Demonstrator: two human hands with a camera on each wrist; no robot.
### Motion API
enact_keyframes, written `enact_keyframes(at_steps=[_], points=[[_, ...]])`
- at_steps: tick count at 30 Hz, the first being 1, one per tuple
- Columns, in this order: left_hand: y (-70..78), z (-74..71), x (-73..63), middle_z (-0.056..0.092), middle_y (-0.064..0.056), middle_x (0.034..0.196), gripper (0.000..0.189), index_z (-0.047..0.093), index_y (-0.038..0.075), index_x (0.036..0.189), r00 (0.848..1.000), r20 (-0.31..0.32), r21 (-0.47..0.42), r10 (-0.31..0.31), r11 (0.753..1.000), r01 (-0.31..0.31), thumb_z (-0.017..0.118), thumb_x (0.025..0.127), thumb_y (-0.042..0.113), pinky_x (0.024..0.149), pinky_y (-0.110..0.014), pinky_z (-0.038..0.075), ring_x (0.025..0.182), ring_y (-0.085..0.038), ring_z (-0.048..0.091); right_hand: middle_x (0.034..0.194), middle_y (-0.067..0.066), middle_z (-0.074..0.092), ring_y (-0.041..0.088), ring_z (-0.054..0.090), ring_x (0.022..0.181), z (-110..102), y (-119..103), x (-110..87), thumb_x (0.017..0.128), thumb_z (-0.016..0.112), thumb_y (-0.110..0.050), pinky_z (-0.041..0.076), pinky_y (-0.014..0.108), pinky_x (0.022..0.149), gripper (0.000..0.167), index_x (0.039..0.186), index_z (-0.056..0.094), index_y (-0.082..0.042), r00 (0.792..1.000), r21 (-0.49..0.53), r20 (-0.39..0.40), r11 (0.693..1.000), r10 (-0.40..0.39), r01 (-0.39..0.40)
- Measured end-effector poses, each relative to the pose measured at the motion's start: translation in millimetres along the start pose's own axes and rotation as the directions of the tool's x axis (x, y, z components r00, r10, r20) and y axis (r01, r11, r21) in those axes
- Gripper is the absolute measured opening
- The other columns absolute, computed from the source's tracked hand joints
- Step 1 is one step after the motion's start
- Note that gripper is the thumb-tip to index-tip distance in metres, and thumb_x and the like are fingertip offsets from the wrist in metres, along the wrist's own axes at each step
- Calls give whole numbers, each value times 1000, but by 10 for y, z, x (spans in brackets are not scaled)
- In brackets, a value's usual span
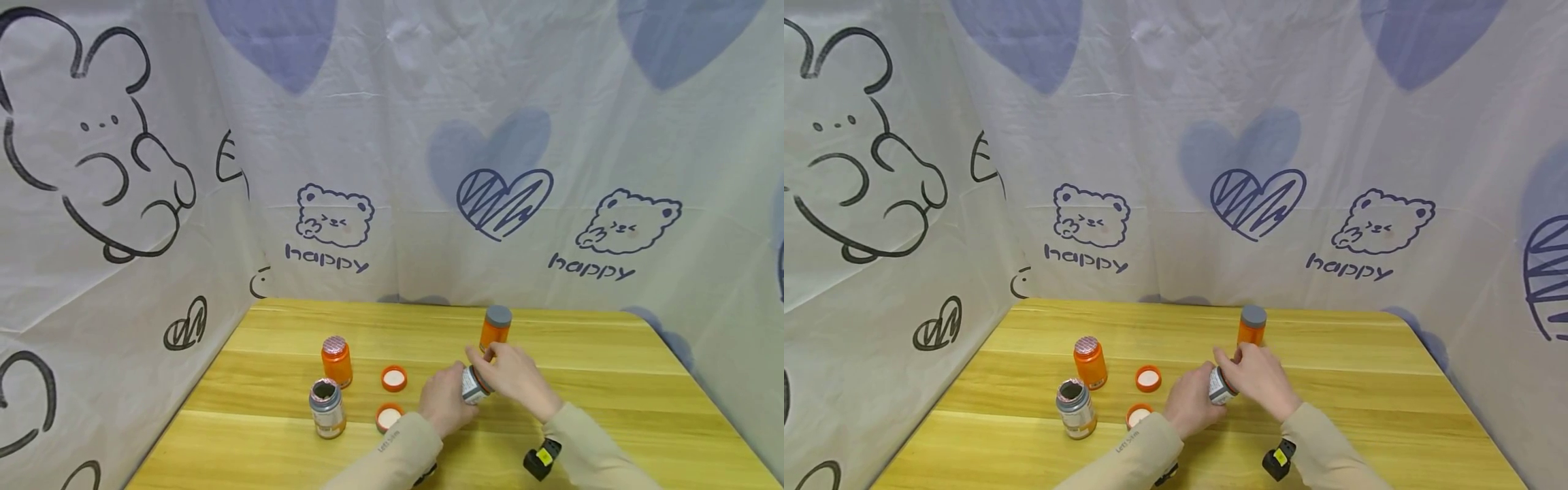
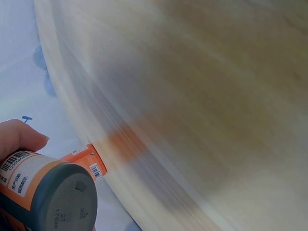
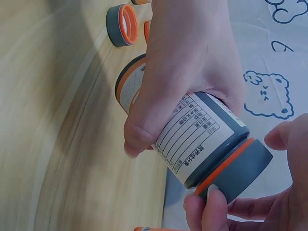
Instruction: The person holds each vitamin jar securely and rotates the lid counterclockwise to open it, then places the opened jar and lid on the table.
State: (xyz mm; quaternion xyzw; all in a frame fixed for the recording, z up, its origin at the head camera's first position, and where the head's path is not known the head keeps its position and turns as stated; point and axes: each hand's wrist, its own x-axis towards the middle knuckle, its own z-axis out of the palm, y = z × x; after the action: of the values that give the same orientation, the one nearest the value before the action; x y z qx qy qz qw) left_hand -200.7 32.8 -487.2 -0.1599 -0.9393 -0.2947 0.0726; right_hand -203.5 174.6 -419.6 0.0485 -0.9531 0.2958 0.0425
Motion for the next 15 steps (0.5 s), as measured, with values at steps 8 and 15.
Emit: enact_keyframes(at_steps=[8,15], points=[[-5,-2,9,67,2,84,50,61,12,102,1000,-14,24,15,1000,-14,92,64,17,61,-24,47,69,-10,58,63,2,57,15,49,53,37,-2,-5,99,57,-43,38,28,49,42,79,65,-7,1000,14,12,1000,4,-4],[-9,-3,19,67,1,86,50,60,12,104,1000,-1,40,10,999,-10,92,65,18,62,-24,48,71,-11,60,62,3,55,14,47,52,61,18,-13,98,59,-34,38,28,48,36,73,61,-8,999,32,29,999,-31,30]])
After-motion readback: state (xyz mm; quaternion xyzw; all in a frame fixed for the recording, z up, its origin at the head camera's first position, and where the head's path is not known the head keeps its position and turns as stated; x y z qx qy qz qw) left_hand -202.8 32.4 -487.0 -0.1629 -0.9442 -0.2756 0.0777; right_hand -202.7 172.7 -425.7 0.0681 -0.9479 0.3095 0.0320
